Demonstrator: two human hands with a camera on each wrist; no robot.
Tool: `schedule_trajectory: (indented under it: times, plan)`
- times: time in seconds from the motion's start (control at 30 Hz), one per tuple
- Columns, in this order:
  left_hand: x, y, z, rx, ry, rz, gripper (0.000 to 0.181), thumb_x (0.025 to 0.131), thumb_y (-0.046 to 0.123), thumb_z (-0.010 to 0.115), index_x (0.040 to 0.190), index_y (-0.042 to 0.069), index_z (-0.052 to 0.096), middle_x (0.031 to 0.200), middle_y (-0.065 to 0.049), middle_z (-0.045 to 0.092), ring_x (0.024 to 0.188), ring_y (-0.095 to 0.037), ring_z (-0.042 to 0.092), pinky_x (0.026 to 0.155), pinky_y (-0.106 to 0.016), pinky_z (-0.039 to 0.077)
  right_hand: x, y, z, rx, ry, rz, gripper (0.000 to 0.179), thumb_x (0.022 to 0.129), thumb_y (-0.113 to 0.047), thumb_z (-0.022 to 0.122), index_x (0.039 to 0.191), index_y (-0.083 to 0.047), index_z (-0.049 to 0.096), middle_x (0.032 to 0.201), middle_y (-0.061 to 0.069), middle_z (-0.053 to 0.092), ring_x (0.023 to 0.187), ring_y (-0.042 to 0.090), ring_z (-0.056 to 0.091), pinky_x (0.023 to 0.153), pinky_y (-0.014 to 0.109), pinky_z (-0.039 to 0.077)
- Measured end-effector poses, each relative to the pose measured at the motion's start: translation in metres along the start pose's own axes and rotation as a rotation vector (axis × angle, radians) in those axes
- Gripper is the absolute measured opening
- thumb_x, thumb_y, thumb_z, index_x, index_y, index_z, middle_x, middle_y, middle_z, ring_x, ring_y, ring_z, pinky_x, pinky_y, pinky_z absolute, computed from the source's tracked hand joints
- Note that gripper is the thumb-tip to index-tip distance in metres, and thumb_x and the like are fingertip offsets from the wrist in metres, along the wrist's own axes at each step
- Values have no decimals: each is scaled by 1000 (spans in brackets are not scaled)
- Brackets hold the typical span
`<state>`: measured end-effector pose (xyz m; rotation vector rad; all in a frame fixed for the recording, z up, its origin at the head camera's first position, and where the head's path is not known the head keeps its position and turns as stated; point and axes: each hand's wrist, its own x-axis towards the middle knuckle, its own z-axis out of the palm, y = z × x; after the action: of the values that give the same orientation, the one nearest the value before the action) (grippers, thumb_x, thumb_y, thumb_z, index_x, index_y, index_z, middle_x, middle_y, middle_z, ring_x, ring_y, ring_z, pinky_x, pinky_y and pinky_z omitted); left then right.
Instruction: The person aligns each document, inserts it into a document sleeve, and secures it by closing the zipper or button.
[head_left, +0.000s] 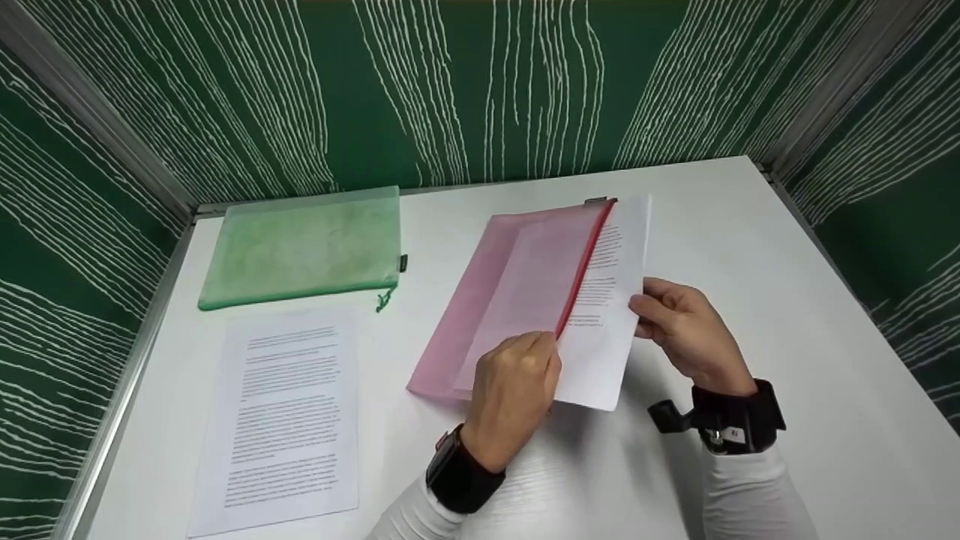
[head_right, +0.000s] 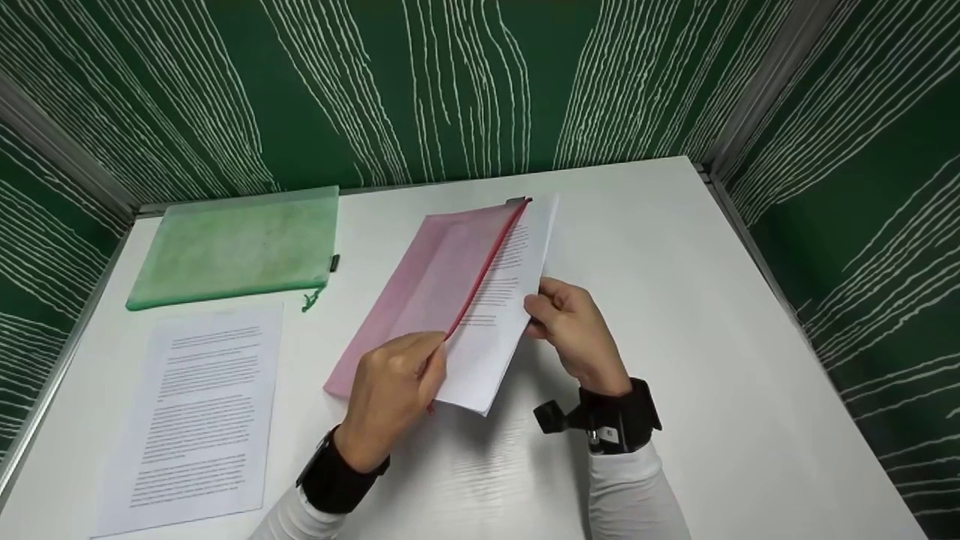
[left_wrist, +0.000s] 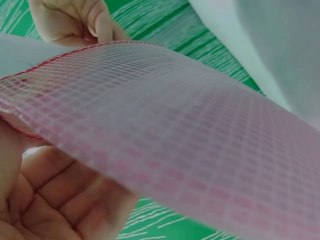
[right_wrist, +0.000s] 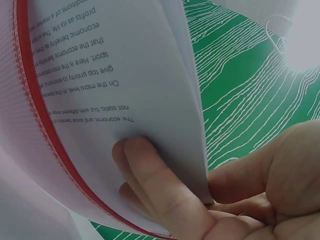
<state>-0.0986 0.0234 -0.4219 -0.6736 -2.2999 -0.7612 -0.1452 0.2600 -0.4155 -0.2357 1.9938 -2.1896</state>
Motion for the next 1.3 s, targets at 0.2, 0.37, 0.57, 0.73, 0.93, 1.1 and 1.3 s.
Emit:
schedule_trajectory:
  times: [0.2, 0.37, 0.57, 0.73, 0.93, 1.1, 1.3]
  plan:
    - [-1, 1, 0, -37, -15, 2, 42, 88, -9, 67, 64, 12, 40, 65, 10, 22, 59, -3, 22, 48, -17, 20, 1, 3, 2, 38, 12, -22, 42, 107, -1, 51, 140, 23, 41, 126, 17, 67, 106, 22, 72, 85, 33, 59]
    - [0, 2, -2, -51, -25, 31, 35, 89, -8, 68, 68, 10, 46, 64, 9, 26, 58, -3, 27, 47, -19, 27, 2, 5, 5, 62, 37, -45, 40, 104, 2, 54, 135, 26, 44, 120, 17, 69, 102, 22, 72, 84, 34, 59]
    - [0, 1, -1, -112, -27, 35, 34, 91, -8, 66, 68, 9, 47, 65, 10, 26, 59, -3, 28, 47, -17, 26, 2, 5, 7, 51, 79, -44, 38, 103, 4, 57, 131, 27, 47, 115, 16, 70, 98, 21, 72, 83, 34, 59]
    - [0, 1, -1, -162, -22, 24, 32, 91, -8, 66, 70, 8, 50, 65, 10, 28, 59, -3, 29, 48, -16, 26, 3, 5, 10, 47, 146, -26, 36, 100, 5, 61, 126, 27, 51, 105, 13, 73, 90, 19, 73, 81, 35, 60]
    - [0, 2, -1, -161, -16, 39, 30, 91, -8, 66, 71, 7, 51, 65, 9, 27, 59, -2, 29, 48, -16, 27, 4, 5, 12, 36, 174, -10, 36, 99, 6, 61, 126, 28, 50, 99, 9, 74, 86, 17, 74, 79, 32, 60]
    - [0, 3, -2, -169, -23, 35, 33, 92, -8, 66, 70, 9, 47, 66, 9, 26, 59, -2, 26, 48, -15, 23, 5, 5, 12, 14, 152, -5, 37, 101, 6, 58, 129, 28, 48, 102, 7, 73, 88, 16, 74, 79, 31, 60]
    - [0, 4, -3, -195, -29, 26, 31, 92, -7, 66, 71, 9, 50, 65, 9, 28, 59, -2, 29, 49, -15, 24, 6, 6, 15, 9, 153, 13, 37, 101, 6, 57, 129, 28, 48, 101, 7, 73, 87, 15, 73, 79, 29, 60]
